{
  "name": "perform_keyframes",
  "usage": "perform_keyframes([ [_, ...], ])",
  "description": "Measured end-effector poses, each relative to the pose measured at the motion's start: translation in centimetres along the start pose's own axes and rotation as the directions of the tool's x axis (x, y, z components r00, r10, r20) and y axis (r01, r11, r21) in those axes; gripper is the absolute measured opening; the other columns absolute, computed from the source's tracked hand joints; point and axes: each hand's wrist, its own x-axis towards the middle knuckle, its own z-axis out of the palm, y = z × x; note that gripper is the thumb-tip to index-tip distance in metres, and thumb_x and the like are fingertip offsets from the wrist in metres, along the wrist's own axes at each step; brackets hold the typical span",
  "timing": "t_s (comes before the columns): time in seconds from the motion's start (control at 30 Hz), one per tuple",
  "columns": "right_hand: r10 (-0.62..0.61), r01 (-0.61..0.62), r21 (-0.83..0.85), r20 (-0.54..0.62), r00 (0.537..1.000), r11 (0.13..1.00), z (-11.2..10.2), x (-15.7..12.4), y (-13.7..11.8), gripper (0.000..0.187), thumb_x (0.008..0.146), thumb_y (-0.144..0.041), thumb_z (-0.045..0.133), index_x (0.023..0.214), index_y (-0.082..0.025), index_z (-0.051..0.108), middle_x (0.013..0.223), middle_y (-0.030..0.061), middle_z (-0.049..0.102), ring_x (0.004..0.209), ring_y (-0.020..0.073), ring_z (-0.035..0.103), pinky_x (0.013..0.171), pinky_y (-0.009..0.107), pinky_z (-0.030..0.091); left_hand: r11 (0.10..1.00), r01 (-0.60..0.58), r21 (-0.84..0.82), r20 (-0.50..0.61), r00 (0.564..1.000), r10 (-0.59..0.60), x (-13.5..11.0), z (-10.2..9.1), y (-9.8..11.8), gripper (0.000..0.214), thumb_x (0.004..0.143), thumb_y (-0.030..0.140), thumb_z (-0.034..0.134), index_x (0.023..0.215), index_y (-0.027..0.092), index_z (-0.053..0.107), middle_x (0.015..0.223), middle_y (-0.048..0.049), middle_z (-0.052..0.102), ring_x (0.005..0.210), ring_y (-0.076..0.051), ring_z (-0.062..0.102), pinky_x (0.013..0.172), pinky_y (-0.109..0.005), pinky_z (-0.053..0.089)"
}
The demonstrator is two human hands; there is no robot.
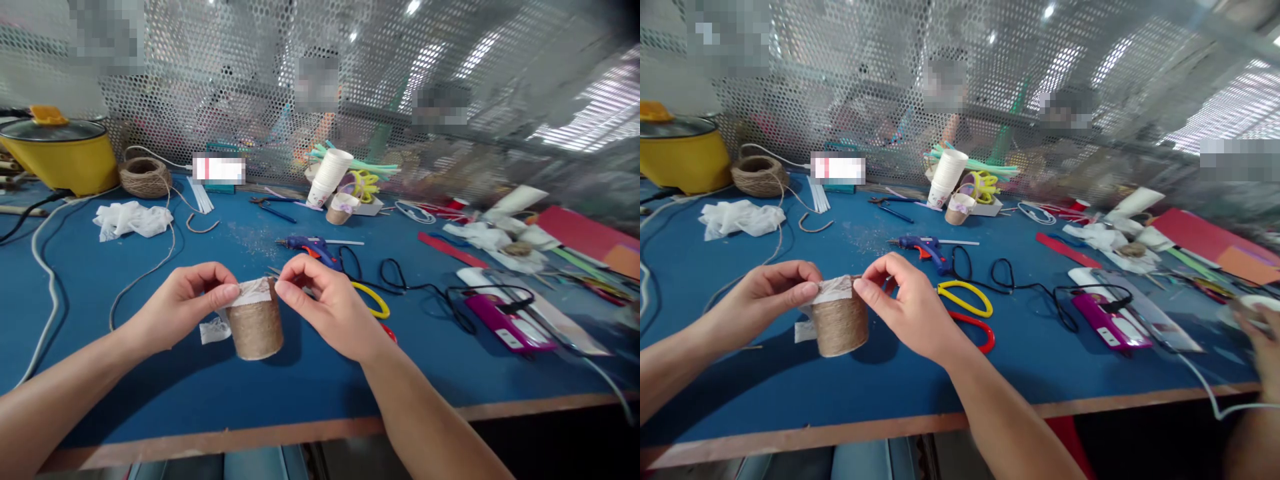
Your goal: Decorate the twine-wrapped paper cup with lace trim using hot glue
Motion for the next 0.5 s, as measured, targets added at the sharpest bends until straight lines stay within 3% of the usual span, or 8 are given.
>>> perform_keyframes([
  [0.2, 0.132, -0.134, 0.028, 0.077, 0.988, 0.991, 0.5, -0.2, -0.3, 0.020, 0.083, -0.033, 0.055, 0.073, -0.016, 0.055, 0.066, -0.0017, 0.054, 0.056, 0.0086, 0.044, 0.052, 0.022, 0.038, 0.995, -0.051, 0.091, -0.080, 0.995, 0.058, 0.1, 0.2, -0.6, 0.020, 0.077, 0.035, 0.060, 0.071, 0.016, 0.058, 0.066, 0.0012, 0.056, 0.062, -0.011, 0.046, 0.059, -0.024, 0.037],
  [0.5, 0.138, -0.146, 0.108, 0.074, 0.988, 0.983, 1.0, -0.2, -0.1, 0.016, 0.080, -0.026, 0.057, 0.067, -0.016, 0.053, 0.061, -0.0028, 0.051, 0.053, 0.0076, 0.043, 0.049, 0.020, 0.038, 0.972, -0.140, 0.186, -0.100, 0.982, 0.160, -0.2, 0.3, -1.0, 0.016, 0.079, 0.030, 0.060, 0.071, 0.017, 0.059, 0.069, 0.0000, 0.057, 0.065, -0.012, 0.048, 0.061, -0.024, 0.039],
])
